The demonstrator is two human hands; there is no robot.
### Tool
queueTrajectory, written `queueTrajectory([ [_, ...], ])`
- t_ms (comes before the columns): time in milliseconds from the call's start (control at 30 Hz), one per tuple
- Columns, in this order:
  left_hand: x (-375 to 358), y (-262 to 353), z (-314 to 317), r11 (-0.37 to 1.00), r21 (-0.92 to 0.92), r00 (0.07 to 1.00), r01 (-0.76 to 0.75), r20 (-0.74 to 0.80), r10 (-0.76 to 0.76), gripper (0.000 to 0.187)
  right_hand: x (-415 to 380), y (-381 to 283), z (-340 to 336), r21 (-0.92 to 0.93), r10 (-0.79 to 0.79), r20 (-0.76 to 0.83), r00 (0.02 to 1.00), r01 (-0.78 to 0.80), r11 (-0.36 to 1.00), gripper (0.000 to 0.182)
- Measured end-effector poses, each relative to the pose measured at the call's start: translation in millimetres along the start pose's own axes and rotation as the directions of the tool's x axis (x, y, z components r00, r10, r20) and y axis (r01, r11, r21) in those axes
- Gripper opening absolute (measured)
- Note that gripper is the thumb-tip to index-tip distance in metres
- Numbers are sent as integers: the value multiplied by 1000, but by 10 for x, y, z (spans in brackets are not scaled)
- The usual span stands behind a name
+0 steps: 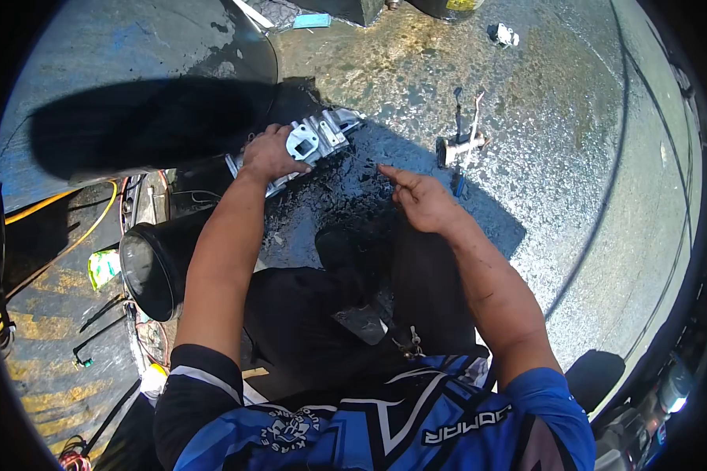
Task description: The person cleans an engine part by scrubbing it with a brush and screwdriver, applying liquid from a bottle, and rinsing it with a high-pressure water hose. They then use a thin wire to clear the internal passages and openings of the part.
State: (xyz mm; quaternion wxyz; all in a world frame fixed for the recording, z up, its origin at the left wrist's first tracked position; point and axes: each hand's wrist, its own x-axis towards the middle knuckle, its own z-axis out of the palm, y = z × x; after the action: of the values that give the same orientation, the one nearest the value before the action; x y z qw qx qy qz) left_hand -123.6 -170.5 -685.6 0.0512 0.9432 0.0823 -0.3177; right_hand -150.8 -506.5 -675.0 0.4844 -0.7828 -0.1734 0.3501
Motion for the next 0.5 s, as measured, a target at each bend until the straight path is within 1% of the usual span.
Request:
queueTrajectory([
  [33,43,8,63,998,64,1000,28,-10,-28,94,110,85,34,23,-14,9,1000,14,1000,51],
  [133,-41,52,174,998,50,997,41,-64,-38,85,397,266,142,34,-75,16,997,75,997,50],
  [167,-88,74,199,999,41,997,33,-73,-30,80,484,330,145,6,-55,66,996,55,998,49],
  [267,-237,184,402,997,55,987,58,-155,-49,78,590,340,183,-63,-124,109,986,131,989,49],
  [300,-294,250,438,995,65,987,81,-146,-71,81,627,444,221,-93,-253,62,965,258,962,48],
  [333,-357,282,503,993,66,981,97,-172,-84,82,678,538,283,-128,-379,16,925,378,917,48],
  [400,-479,335,654,990,63,968,129,-224,-111,85,676,672,290,-174,-391,60,918,396,902,48],
  [433,-522,342,679,984,66,969,166,-196,-150,90,622,509,205,-190,-277,149,949,302,934,47],
  [467,-569,314,732,984,43,958,174,-240,-159,90,588,431,173,-215,-155,238,959,208,954,47],
  [500,-639,256,799,982,17,944,187,-281,-175,91,582,492,217,-211,-193,235,953,244,947,47],
])
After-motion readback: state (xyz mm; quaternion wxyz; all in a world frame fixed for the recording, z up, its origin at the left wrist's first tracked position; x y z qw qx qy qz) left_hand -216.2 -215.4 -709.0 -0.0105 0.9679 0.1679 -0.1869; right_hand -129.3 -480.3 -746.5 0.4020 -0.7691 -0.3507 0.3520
